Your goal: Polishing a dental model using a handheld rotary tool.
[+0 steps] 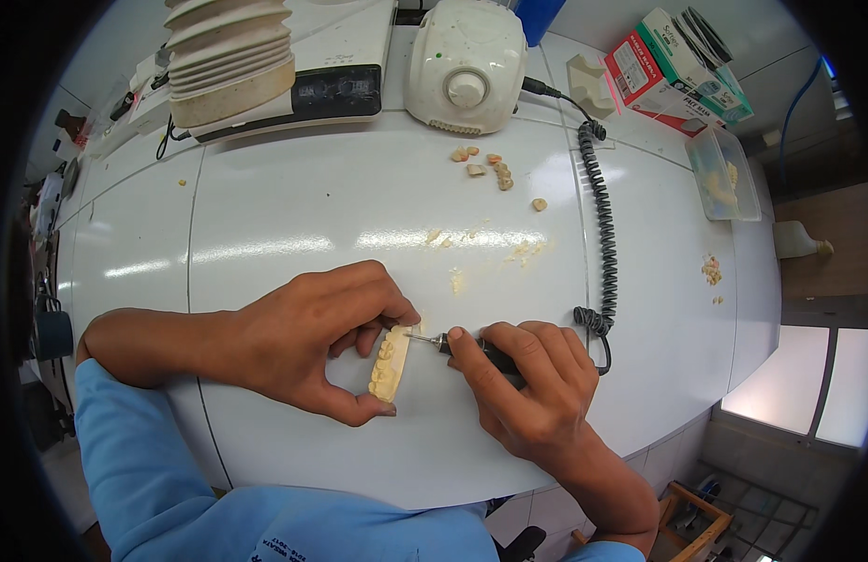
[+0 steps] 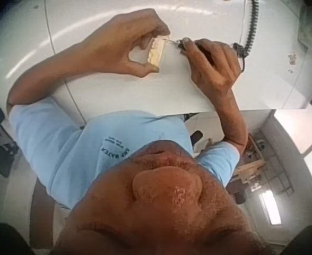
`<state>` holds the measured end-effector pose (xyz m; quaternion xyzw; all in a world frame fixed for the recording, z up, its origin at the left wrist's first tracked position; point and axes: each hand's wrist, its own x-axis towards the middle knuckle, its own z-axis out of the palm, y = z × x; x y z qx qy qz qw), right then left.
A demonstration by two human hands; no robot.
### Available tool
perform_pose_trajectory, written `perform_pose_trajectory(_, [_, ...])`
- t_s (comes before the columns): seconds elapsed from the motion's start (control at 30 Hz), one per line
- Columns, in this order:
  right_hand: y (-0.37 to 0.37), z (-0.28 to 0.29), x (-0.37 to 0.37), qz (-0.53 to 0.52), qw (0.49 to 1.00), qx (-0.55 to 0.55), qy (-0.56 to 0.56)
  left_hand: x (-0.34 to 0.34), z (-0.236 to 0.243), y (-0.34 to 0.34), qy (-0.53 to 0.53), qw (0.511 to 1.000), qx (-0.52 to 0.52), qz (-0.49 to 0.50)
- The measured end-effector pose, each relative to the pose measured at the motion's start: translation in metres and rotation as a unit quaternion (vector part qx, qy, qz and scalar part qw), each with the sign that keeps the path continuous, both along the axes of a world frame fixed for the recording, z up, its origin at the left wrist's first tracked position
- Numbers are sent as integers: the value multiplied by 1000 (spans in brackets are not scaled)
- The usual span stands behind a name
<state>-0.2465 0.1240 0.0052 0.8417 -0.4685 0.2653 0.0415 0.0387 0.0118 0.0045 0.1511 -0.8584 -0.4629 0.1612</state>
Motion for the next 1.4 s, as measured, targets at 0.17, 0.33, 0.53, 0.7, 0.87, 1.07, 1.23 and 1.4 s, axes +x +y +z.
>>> perform_pose_trajectory(0.17, [1,0,-1,7,1000,0,3,-1,1,0,-5,1000,-1,-1])
perform_pose_trajectory(0.33, [1,2,0,7,1000,2,7,-1,1,0,0,1000,1,0])
perform_pose_trajectory(0.53, [1,1,0,8,1000,2,2,0,-1,0,-1,1000,-4,-1])
perform_pose_trajectory(0.7, [0,0,1,4,1000,2,-1,0,-1,0,-1,1000,-4,-1])
perform_pose_trajectory(0.87, [0,0,1,-4,1000,4,-4,-1,-1,0,2,1000,-2,-2])
perform_pose_trajectory(1.07, [0,1,1,-2,1000,4,-2,0,0,0,1,1000,-1,0])
perform_pose_trajectory(1.23, [-1,0,1,-6,1000,2,-6,0,1,-1,5,1000,1,-1])
perform_pose_trajectory(1.4, [0,1,0,0,1000,1,0,0,2,-1,3,1000,2,0])
